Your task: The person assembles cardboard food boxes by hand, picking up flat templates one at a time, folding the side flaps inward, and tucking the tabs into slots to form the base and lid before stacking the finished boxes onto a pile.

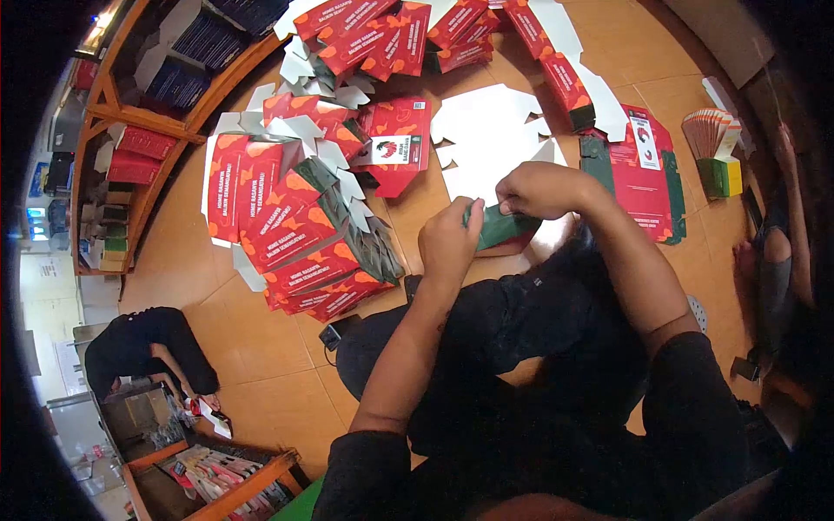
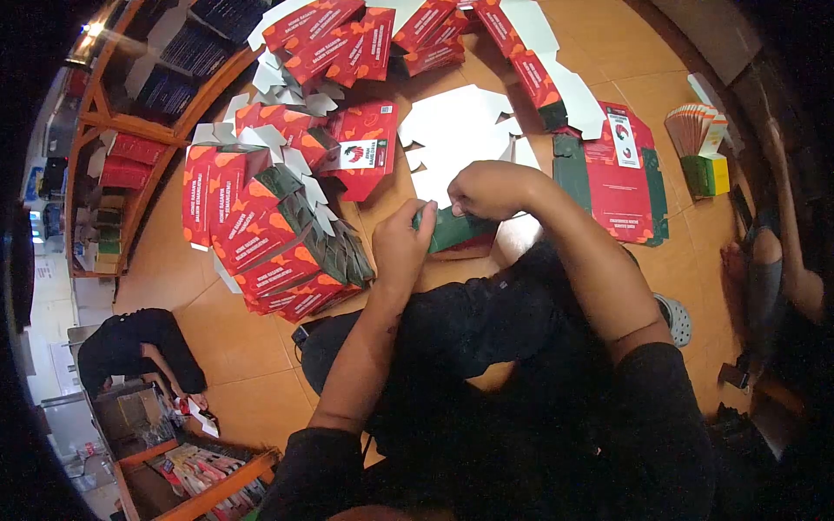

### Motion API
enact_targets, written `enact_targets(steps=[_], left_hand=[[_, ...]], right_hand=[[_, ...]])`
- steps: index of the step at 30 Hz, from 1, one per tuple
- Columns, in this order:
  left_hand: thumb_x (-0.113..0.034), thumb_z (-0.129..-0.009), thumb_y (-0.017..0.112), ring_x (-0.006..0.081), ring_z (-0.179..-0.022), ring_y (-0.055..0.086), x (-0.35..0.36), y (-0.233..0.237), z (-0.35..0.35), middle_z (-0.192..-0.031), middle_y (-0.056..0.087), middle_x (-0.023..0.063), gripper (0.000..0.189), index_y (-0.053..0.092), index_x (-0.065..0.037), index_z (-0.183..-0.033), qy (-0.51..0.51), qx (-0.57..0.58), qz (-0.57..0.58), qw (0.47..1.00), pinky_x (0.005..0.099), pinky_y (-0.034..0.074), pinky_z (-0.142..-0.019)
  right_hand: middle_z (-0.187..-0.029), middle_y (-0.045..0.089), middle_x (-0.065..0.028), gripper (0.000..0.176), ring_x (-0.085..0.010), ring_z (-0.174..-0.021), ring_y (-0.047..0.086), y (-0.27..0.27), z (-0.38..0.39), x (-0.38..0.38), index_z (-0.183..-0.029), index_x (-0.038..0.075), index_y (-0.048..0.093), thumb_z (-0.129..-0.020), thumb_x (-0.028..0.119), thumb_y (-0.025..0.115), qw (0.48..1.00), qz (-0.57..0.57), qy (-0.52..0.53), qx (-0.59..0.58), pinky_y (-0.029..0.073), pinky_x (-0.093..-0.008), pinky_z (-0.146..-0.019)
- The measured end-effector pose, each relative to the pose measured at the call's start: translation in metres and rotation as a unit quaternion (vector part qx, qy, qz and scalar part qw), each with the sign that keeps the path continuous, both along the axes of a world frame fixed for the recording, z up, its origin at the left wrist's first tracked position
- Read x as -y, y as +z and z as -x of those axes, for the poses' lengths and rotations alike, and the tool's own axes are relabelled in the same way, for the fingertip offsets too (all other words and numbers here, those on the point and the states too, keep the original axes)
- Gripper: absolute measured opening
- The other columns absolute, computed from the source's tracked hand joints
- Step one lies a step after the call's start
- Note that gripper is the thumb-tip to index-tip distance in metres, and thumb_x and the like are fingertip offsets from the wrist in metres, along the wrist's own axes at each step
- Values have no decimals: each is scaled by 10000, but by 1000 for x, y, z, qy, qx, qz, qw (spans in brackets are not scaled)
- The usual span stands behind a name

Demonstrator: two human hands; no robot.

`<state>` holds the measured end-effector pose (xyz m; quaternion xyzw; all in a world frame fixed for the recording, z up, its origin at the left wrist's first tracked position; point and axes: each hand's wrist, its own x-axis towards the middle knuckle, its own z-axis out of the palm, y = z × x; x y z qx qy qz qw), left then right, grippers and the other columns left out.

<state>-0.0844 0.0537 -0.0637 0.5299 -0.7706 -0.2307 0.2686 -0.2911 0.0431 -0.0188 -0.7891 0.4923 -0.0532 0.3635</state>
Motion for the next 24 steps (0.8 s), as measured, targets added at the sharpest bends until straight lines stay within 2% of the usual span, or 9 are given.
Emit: enact_targets(steps=[2, 3, 5, 8, 9, 11, 15, 18, 24], left_hand=[[-269, -902, 659, 338, -648, 663, 0, 3, -1, -729, 663, 177, 208, 703, -65, -906, -45, -20, 32, 998, 402, 498, -600], [-269, -902, 659, 338, -648, 663, -1, 3, -1, -729, 663, 177, 208, 703, -65, -906, -44, -19, 32, 998, 402, 498, -600], [-299, -933, 611, 356, -681, 660, -2, 2, 1, -742, 669, 164, 225, 691, -93, -889, -103, -10, 35, 994, 431, 509, -611], [-294, -932, 615, 356, -692, 662, -4, 1, 2, -738, 663, 175, 228, 684, -79, -896, -117, -18, 20, 993, 423, 504, -612], [-294, -932, 615, 356, -692, 662, -3, 0, 1, -738, 663, 175, 228, 684, -79, -896, -117, -18, 20, 993, 423, 504, -612], [-229, -926, 640, 280, -651, 667, 3, -5, -1, -713, 656, 154, 183, 688, -54, -907, -68, -73, -42, 994, 362, 484, -597], [-224, -933, 640, 233, -578, 610, 7, -3, -1, -657, 613, 137, 202, 663, -31, -879, -38, -121, -117, 985, 344, 453, -568], [-225, -936, 645, 209, -531, 541, 3, -8, 1, -620, 568, 121, 218, 636, -22, -857, -28, -109, -67, 991, 334, 426, -547], [-242, -931, 648, 244, -648, 679, -3, -4, 1, -701, 630, 180, 208, 641, -41, -878, -88, -35, 37, 995, 378, 483, -593]], right_hand=[[-843, 671, -193, 210, -381, -846, 644, 7, -3, -1, -893, 25, 672, -885, 228, 617, 1000, -1, 4, -11, 476, -461, -765], [-857, 681, -192, 201, -382, -851, 646, 9, -4, -2, -897, 30, 684, -879, 222, 626, 1000, -2, 5, -22, 479, -463, -765], [-834, 667, -190, 205, -380, -834, 638, -1, -2, -2, -890, 34, 670, -888, 233, 619, 1000, 12, 14, -23, 472, -461, -754], [-804, 650, -186, 206, -375, -809, 628, -3, 0, -2, -881, 40, 652, -897, 242, 615, 999, 21, 27, -17, 460, -459, -735], [-797, 645, -184, 202, -372, -801, 627, -3, 1, -1, -879, 42, 648, -898, 241, 617, 999, 17, 34, -9, 456, -460, -726], [-798, 652, -181, 202, -372, -796, 628, -3, 5, 2, -876, 40, 653, -893, 239, 626, 999, 14, 29, -4, 458, -457, -724], [-792, 653, -174, 206, -370, -776, 620, 4, 8, 2, -869, 36, 643, -892, 240, 634, 1000, -11, 14, 8, 453, -452, -712], [-800, 656, -174, 201, -366, -782, 621, 6, 6, 2, -879, 36, 641, -892, 236, 634, 1000, -9, 22, -3, 454, -451, -715], [-825, 669, -174, 216, -368, -826, 637, 6, 1, 0, -899, 47, 660, -893, 262, 639, 999, 14, 31, -6, 464, -469, -746]])
